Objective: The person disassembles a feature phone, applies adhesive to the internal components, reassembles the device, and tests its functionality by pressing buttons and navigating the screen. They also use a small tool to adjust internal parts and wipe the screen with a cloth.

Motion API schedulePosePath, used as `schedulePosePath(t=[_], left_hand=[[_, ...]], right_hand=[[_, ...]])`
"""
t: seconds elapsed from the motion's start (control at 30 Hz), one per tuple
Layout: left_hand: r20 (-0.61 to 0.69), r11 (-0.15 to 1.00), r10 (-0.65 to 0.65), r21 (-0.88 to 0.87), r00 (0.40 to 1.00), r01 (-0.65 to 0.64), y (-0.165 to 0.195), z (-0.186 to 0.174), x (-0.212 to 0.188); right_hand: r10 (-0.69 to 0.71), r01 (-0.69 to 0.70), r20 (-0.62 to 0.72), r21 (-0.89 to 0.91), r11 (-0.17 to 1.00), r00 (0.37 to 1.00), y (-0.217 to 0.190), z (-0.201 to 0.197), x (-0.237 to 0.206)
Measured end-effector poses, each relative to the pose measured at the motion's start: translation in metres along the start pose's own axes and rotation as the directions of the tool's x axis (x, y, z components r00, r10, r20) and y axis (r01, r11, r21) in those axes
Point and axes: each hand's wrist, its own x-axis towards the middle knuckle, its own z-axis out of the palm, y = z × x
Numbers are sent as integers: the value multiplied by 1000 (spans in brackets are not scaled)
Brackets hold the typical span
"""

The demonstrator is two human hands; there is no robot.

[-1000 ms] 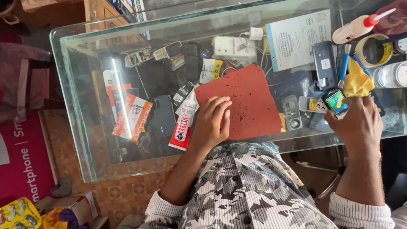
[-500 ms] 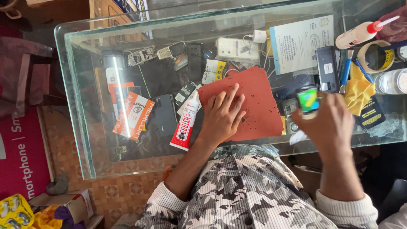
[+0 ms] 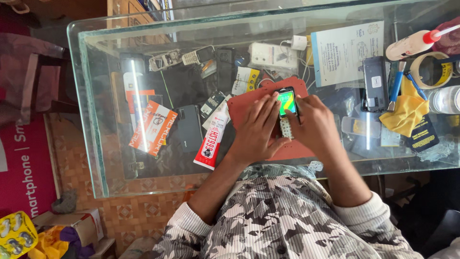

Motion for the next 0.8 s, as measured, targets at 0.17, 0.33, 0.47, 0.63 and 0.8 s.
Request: schedulePosePath(t=[0.17, 0.33, 0.47, 0.63, 0.8], left_hand=[[77, 985, -38, 168, 996, 25, 3, 7, 7], [146, 977, -66, 209, 987, 35, 1, 11, 7], [132, 979, -98, 192, 986, 72, 1, 12, 8], [107, 987, -104, 137, 989, 89, 2, 9, 9], [49, 997, -81, 4, 995, 81, 4, 3, 8]], right_hand=[[133, -155, 82, 408, 900, 988, 41, -24, -10], [281, -293, 87, 377, 879, 956, 72, -27, -33], [253, -269, 100, 471, 840, 962, 80, -23, -38], [143, -161, 84, 292, 943, 986, 67, -23, -32], [47, -37, -77, 125, 991, 996, 32, -15, -34]])
